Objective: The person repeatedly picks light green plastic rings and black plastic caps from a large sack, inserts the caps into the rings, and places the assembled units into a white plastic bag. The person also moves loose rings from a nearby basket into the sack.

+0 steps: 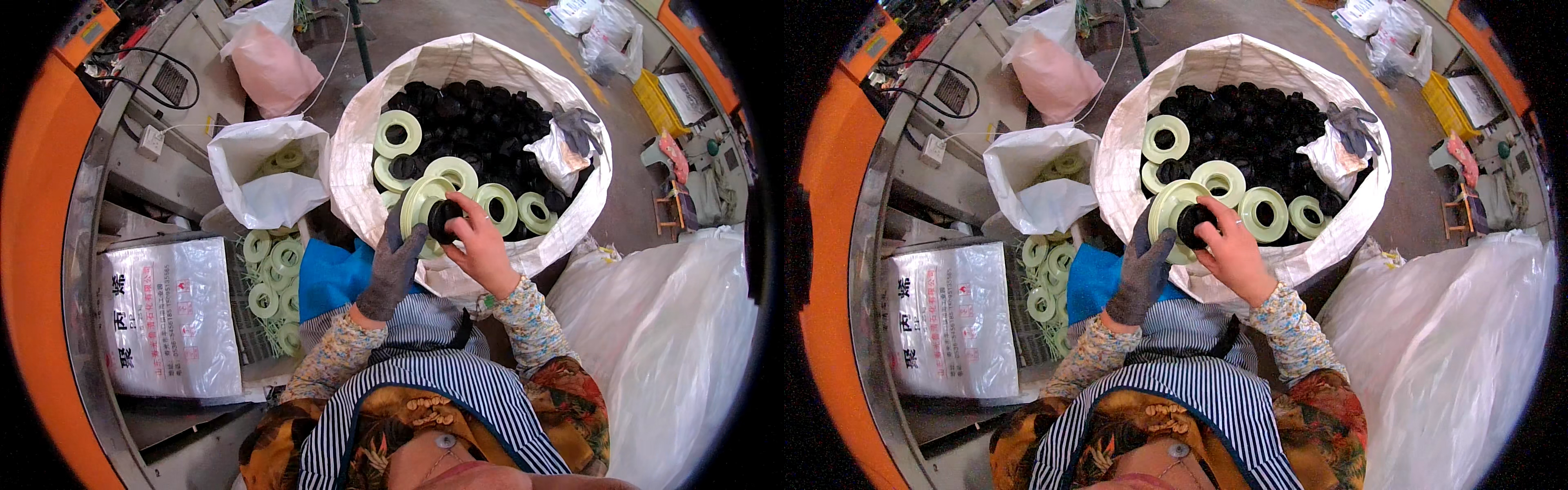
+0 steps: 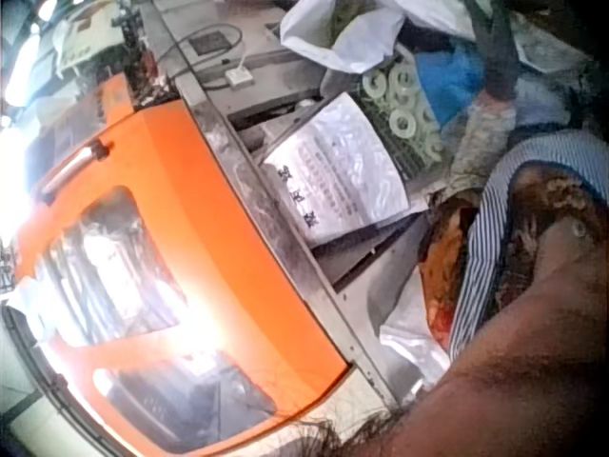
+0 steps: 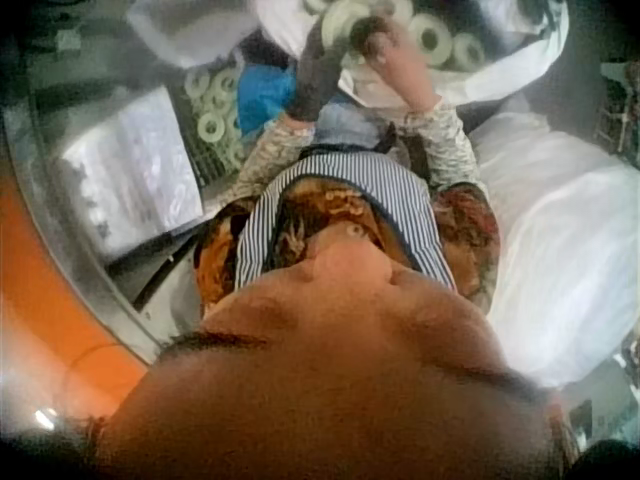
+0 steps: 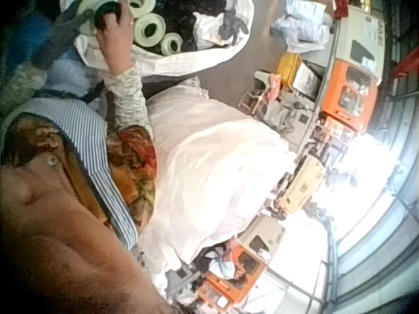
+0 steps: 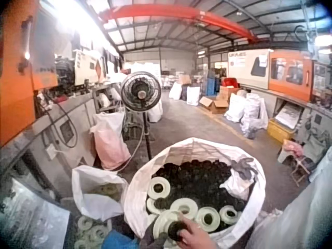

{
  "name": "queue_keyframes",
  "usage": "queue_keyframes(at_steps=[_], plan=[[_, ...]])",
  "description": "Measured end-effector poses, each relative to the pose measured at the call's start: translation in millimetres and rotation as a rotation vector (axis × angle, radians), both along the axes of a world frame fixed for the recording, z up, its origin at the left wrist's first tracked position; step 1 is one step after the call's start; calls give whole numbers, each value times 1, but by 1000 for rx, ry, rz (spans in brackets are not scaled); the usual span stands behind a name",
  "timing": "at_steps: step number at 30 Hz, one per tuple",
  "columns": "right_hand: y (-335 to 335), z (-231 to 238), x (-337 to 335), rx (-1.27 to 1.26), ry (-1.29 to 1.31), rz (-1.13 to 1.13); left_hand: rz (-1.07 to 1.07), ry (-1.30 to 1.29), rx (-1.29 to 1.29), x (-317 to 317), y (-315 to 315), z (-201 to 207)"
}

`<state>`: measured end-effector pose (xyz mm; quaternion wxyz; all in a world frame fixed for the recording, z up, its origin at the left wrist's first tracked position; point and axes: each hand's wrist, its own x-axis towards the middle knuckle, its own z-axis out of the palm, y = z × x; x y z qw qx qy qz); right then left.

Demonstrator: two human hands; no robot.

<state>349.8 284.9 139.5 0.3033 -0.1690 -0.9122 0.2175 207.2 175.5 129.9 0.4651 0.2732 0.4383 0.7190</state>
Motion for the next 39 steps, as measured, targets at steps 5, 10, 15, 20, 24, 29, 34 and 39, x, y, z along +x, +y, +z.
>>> queue_keyframes(at_steps=[5, 10, 15, 20, 24, 29, 34, 39], plan=[[-10, 23, 10, -44, -60, 41, 159, 1093, 213, -7, -17, -5], [-10, 34, 18, 148, -140, 114, 155, 1243, 281, -5, -24, 13], [-6, 42, 27, 506, -198, 167, 81, 1369, 250, -10, -31, 31], [-10, 42, 24, 402, -163, 101, -89, 429, 22, 9, -31, 39], [-12, 23, 24, -17, -28, -20, -55, 574, -1, 19, -26, 44], [-24, 4, 13, -820, 52, -118, 36, 476, 20, 32, -18, 22], [-26, -41, 42, -1901, 733, 13, 79, 864, -177, 6, -29, -96], [31, -40, 123, -1835, 961, -89, 39, 829, -249, -10, 5, -72]])
